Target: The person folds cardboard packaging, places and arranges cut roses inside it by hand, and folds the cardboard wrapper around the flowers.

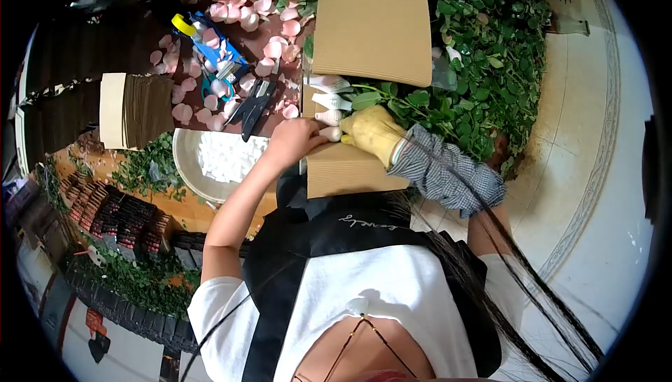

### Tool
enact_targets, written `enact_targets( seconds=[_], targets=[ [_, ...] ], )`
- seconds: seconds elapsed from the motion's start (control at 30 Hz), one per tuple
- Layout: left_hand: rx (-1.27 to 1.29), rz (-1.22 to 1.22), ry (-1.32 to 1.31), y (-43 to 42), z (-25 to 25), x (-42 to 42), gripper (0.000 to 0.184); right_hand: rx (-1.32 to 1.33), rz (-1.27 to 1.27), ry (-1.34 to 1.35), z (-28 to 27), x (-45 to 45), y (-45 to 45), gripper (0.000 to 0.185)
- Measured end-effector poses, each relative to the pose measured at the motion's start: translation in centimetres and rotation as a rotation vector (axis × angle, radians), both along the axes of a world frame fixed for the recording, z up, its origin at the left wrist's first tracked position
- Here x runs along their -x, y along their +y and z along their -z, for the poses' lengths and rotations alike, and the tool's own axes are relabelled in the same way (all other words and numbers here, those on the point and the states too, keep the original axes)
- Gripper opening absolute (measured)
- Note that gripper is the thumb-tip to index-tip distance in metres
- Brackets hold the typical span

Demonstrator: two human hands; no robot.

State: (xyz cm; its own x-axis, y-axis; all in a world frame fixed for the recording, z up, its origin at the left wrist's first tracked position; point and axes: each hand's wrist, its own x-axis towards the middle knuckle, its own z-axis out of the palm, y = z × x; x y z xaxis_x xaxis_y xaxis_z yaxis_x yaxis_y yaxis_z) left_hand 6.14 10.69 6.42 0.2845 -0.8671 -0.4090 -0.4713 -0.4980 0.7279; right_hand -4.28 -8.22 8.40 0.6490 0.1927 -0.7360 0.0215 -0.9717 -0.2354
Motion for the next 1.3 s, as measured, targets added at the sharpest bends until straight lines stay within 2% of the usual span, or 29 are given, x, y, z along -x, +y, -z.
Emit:
enact_targets(
  seconds=[0.07,0.1,0.17,0.2,0.23,0.27,0.3,0.33,0.37,0.43,0.47,0.5,0.53,0.57,0.6,0.63,0.7,0.77,0.83,0.87,0.9,0.93,0.97,1.0,1.07,1.1,1.17,1.27,1.3],
  targets=[
    [0.134,-0.015,0.222,0.4,1.1,-0.5,0.024,-0.060,0.066,-0.053,-1.7,0.0,-0.9,0.019],
    [0.130,-0.022,0.231,0.9,1.4,-0.2,0.024,-0.065,0.061,-0.044,-1.7,0.1,-0.7,0.019],
    [0.179,-0.225,0.630,1.6,2.1,0.1,0.020,-0.050,0.181,-0.041,-1.6,0.1,-0.6,0.019],
    [0.342,-0.303,0.772,2.4,3.8,0.8,0.013,-0.099,0.219,-0.251,0.5,1.7,-0.7,0.015],
    [0.318,-0.515,0.642,3.6,4.2,0.8,0.018,-0.101,0.221,-0.249,2.1,2.8,-0.5,0.015],
    [0.291,-0.721,0.503,4.5,4.2,1.0,0.023,-0.197,0.505,-0.251,3.4,3.6,-0.3,0.013],
    [0.541,-1.362,1.049,3.9,0.2,-0.5,0.018,-0.234,0.576,-0.177,2.4,3.2,-0.7,0.012],
    [0.562,-1.151,0.797,5.9,0.0,-2.8,0.016,-0.266,0.650,-0.104,1.4,2.8,-1.0,0.012],
    [0.750,-1.120,0.822,6.8,-0.5,-2.8,0.013,-0.291,0.724,-0.034,0.4,2.4,-1.3,0.012],
    [0.576,-0.725,0.231,6.9,1.1,-3.3,0.013,-0.445,0.475,-0.327,-1.2,2.2,-1.9,0.015],
    [0.432,-0.698,0.383,5.6,-0.3,-2.8,0.010,-0.258,0.325,-0.469,-4.0,0.6,-1.7,0.019],
    [0.204,-0.692,0.442,4.6,1.3,-2.2,0.020,-0.072,0.239,-0.347,-4.9,-0.5,-1.5,0.024],
    [0.239,-0.573,0.036,2.1,0.1,-1.1,0.034,0.046,0.185,-0.218,-4.4,-1.0,-1.1,0.026],
    [-0.026,-0.419,0.116,0.1,-1.3,-1.0,0.029,0.164,0.131,-0.089,-3.8,-1.5,-0.8,0.029],
    [0.213,-0.291,-0.011,-0.7,0.5,-0.3,0.024,0.125,0.151,-0.177,-2.0,-0.7,-0.8,0.028],
    [0.293,-0.207,-0.053,-1.3,0.7,-0.4,0.019,0.126,0.157,-0.179,-0.1,-0.5,-1.0,0.028],
    [0.432,-0.226,-0.034,-0.7,0.6,-0.8,0.013,0.153,0.118,-0.115,2.8,-0.6,-1.6,0.022],
    [0.402,-0.636,0.278,2.5,2.6,-1.0,0.009,0.169,0.105,-0.100,2.2,-0.9,-1.5,0.019],
    [0.460,-0.969,0.318,6.5,2.9,-4.7,0.013,0.201,0.106,-0.130,1.1,-0.5,-1.1,0.018],
    [0.515,-0.902,0.243,6.3,2.0,-4.8,0.013,-0.102,0.449,-0.193,0.8,0.6,-1.7,0.018],
    [0.572,-0.839,0.165,5.8,0.8,-4.4,0.014,-0.183,0.509,-0.320,-0.1,0.9,-2.0,0.019],
    [0.489,-0.859,0.384,4.8,-0.1,-3.2,0.012,-0.265,0.553,-0.448,-1.6,0.8,-2.0,0.020],
    [0.367,-0.709,0.439,5.0,2.0,-2.8,0.014,-0.116,0.323,-0.634,-3.2,0.1,-2.1,0.022],
    [0.158,-0.652,0.196,2.9,1.5,-2.3,0.024,-0.015,0.311,-0.495,-4.4,-1.0,-1.8,0.020],
    [0.179,-0.567,-0.006,-1.0,1.3,-0.7,0.039,0.191,0.308,-0.217,-5.3,-2.8,-0.9,0.015],
    [0.097,-0.519,0.028,-2.7,0.4,-0.7,0.034,0.195,0.312,-0.217,-4.1,-3.0,-1.2,0.015],
    [0.250,-0.440,-0.111,-3.6,1.3,-0.7,0.025,0.269,0.198,-0.111,-0.9,-3.0,-1.9,0.013],
    [0.332,-0.463,-0.117,-2.3,0.5,-0.5,0.016,0.261,0.220,-0.109,0.0,-3.0,-2.3,0.014],
    [0.312,-0.687,-0.128,-1.2,1.9,-0.2,0.008,0.260,0.240,-0.115,0.4,-3.0,-2.7,0.015]
  ],
)
